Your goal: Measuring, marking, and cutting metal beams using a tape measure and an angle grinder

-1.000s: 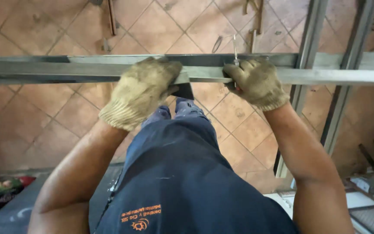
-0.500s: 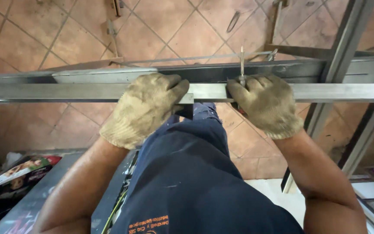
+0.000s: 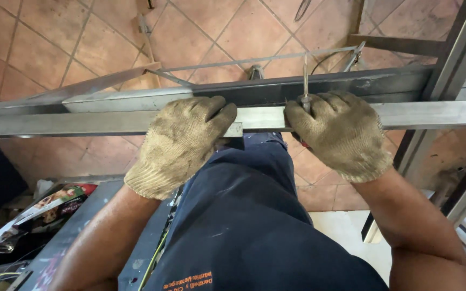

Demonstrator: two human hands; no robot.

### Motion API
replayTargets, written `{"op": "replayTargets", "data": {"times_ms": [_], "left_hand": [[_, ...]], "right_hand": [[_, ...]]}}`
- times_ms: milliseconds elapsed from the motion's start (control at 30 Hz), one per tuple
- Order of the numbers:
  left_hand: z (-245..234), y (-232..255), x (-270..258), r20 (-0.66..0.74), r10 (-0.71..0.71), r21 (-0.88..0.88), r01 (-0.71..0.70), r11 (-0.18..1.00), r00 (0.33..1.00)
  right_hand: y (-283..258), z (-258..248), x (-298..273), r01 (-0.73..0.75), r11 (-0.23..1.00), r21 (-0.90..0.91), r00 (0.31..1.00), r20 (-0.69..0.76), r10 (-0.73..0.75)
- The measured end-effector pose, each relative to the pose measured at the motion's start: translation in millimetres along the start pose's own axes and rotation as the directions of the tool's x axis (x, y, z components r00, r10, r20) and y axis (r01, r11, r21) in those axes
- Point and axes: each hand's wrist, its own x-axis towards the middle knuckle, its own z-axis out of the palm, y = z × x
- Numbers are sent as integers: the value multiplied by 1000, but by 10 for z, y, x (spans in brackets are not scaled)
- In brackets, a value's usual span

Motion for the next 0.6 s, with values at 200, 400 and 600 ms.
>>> {"op": "replayTargets", "data": {"times_ms": [200,400,600], "left_hand": [[-41,18,22,50,-35,-21,36,999,998],[-180,80,85,100,-52,-62,58,996,994],[-407,130,193,98,-27,-1,28,1000,995]], "right_hand": [[-7,-29,22,18,999,30,999,31,-19],[-64,-61,39,-17,1000,-4,1000,6,17],[-99,-132,132,-45,979,-200,989,-150,15]]}}
